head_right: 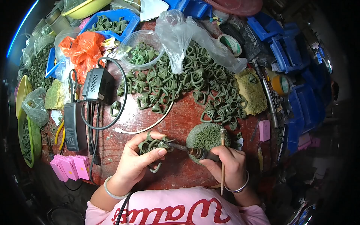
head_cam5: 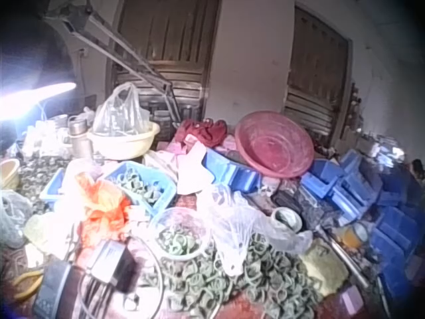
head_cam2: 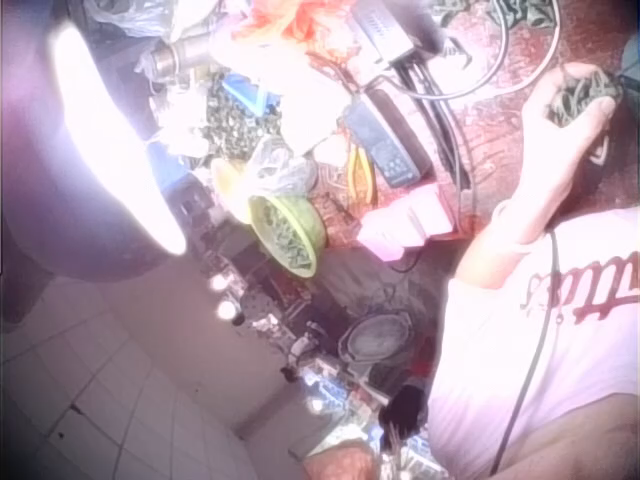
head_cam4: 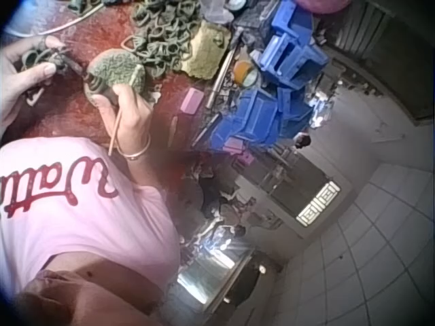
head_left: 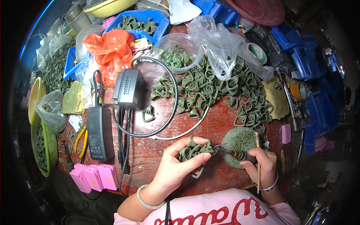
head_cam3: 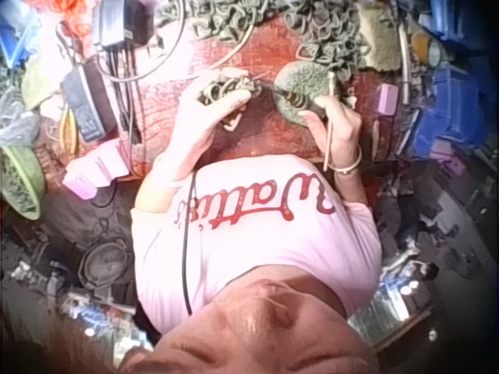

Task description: Assembling small green wax components using a heated wax pen.

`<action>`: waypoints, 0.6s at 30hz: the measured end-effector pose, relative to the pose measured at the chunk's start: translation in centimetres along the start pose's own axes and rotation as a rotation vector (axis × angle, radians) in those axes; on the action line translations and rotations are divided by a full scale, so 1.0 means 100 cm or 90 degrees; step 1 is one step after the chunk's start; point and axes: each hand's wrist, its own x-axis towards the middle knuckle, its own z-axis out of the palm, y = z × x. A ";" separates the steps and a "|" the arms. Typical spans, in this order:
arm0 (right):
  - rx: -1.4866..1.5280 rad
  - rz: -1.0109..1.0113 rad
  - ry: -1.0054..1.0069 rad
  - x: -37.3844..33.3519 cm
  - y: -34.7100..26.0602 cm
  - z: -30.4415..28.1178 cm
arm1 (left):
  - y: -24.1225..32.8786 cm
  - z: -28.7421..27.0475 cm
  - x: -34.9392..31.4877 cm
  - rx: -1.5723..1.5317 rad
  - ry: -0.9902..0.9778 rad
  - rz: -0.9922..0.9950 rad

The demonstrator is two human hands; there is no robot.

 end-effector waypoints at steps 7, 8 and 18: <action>0.003 0.011 -0.005 -0.001 0.000 0.000 | -0.001 0.000 0.000 0.002 0.001 0.004; 0.003 0.011 -0.005 -0.001 0.000 0.000 | -0.001 0.001 0.000 0.001 0.002 0.004; -0.008 0.005 -0.006 0.000 0.000 0.000 | 0.000 0.000 0.000 0.000 0.003 0.001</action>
